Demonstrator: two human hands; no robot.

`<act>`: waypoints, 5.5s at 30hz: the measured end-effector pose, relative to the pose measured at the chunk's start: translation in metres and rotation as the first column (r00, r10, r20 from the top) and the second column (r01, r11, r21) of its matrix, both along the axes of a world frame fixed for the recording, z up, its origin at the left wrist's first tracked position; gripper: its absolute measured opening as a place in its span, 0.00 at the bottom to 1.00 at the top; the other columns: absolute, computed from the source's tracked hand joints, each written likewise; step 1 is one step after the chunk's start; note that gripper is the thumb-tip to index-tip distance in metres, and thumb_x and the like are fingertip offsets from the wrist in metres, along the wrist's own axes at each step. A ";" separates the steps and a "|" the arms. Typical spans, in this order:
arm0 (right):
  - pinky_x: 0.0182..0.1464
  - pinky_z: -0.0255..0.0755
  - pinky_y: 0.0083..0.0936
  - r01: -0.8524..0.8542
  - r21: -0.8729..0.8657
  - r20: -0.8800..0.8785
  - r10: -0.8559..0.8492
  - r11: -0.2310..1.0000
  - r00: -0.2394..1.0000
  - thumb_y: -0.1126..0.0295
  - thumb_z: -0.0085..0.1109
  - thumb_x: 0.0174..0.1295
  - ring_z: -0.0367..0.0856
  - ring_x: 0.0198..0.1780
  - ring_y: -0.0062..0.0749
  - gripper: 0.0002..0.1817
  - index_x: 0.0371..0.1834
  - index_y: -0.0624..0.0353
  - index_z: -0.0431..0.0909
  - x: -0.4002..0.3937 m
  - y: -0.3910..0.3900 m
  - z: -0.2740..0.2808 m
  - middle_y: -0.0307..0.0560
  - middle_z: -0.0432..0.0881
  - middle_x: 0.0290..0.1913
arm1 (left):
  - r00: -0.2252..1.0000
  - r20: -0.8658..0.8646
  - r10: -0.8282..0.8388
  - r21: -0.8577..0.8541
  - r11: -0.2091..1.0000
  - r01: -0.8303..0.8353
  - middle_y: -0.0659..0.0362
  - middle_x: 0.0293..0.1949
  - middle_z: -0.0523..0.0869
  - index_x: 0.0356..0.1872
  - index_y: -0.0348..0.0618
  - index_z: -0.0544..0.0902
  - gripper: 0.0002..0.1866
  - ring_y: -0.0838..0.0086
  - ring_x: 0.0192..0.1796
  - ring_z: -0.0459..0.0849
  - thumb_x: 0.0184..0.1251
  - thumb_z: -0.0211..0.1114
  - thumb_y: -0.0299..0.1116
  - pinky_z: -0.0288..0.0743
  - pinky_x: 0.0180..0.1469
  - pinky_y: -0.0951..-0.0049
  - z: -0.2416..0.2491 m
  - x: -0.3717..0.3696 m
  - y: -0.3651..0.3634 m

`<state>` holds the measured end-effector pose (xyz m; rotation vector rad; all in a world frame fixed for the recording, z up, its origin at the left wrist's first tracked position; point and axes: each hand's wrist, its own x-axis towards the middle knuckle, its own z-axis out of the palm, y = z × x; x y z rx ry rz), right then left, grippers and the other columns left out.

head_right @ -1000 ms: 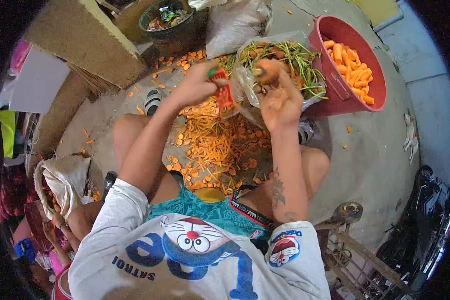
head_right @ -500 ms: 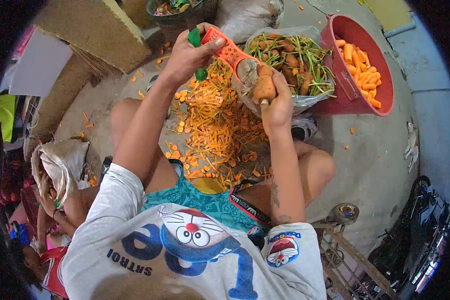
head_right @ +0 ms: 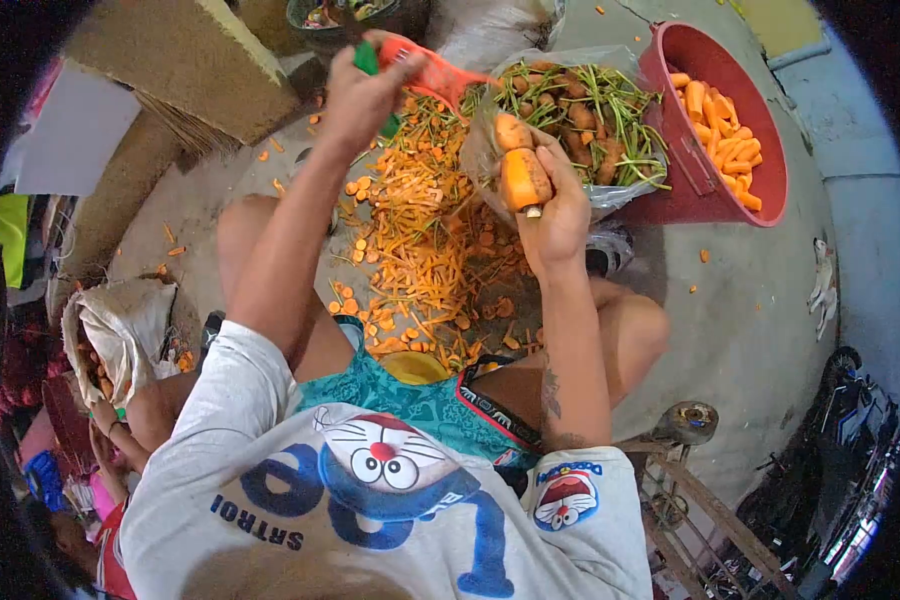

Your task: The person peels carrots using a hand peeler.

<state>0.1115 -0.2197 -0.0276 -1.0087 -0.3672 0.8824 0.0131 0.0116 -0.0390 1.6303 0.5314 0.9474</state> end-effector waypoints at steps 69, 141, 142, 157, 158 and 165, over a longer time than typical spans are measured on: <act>0.52 0.76 0.29 -0.130 0.198 -0.162 0.163 0.972 0.973 0.61 0.45 0.77 0.84 0.55 0.32 0.24 0.67 0.66 0.73 0.001 -0.007 0.008 0.51 0.83 0.57 | 0.971 0.133 -0.200 0.182 0.968 0.175 0.68 0.30 0.85 0.41 0.42 0.83 0.11 0.86 0.31 0.80 0.67 0.76 0.34 0.75 0.33 0.80 0.028 -0.013 -0.061; 0.52 0.76 0.25 -0.282 0.398 -0.206 0.385 0.873 0.900 0.58 0.45 0.77 0.82 0.49 0.30 0.27 0.70 0.67 0.71 0.025 -0.019 -0.021 0.46 0.83 0.54 | 0.973 0.225 -0.046 -0.032 0.998 0.055 0.66 0.30 0.85 0.41 0.41 0.81 0.11 0.83 0.31 0.83 0.65 0.77 0.30 0.78 0.34 0.76 0.031 -0.015 -0.050; 0.52 0.76 0.25 -0.278 0.397 -0.204 0.379 0.875 0.902 0.58 0.45 0.77 0.82 0.49 0.30 0.27 0.70 0.67 0.71 0.014 -0.012 -0.006 0.46 0.83 0.54 | 0.977 0.179 -0.111 0.004 0.994 0.112 0.66 0.30 0.85 0.42 0.41 0.81 0.13 0.84 0.31 0.82 0.64 0.78 0.31 0.76 0.32 0.79 0.033 -0.016 -0.070; 0.27 0.55 0.16 0.253 -0.091 -0.078 -0.261 0.963 0.962 0.49 0.50 0.76 0.63 0.31 0.16 0.24 0.58 0.56 0.80 0.014 -0.012 0.004 0.29 0.72 0.35 | 0.990 0.121 -0.075 -0.068 0.994 0.084 0.67 0.29 0.85 0.43 0.41 0.84 0.11 0.86 0.27 0.79 0.67 0.76 0.33 0.71 0.28 0.82 0.036 -0.020 -0.021; 0.28 0.55 0.16 0.248 -0.091 -0.067 -0.254 0.965 0.965 0.50 0.51 0.76 0.63 0.32 0.16 0.23 0.58 0.56 0.80 0.019 -0.015 0.001 0.29 0.72 0.35 | 0.984 0.174 -0.041 -0.176 0.982 0.072 0.66 0.30 0.86 0.44 0.41 0.84 0.11 0.86 0.29 0.80 0.66 0.76 0.33 0.72 0.29 0.83 0.052 -0.031 -0.016; 0.39 0.65 0.20 0.179 -0.259 0.119 -0.152 0.949 0.981 0.54 0.52 0.77 0.73 0.42 0.17 0.20 0.59 0.55 0.81 0.011 0.013 -0.012 0.31 0.77 0.42 | 0.920 0.303 0.249 -0.220 0.957 -0.187 0.67 0.27 0.82 0.40 0.45 0.80 0.07 0.83 0.22 0.75 0.74 0.71 0.33 0.68 0.24 0.79 0.089 -0.092 0.036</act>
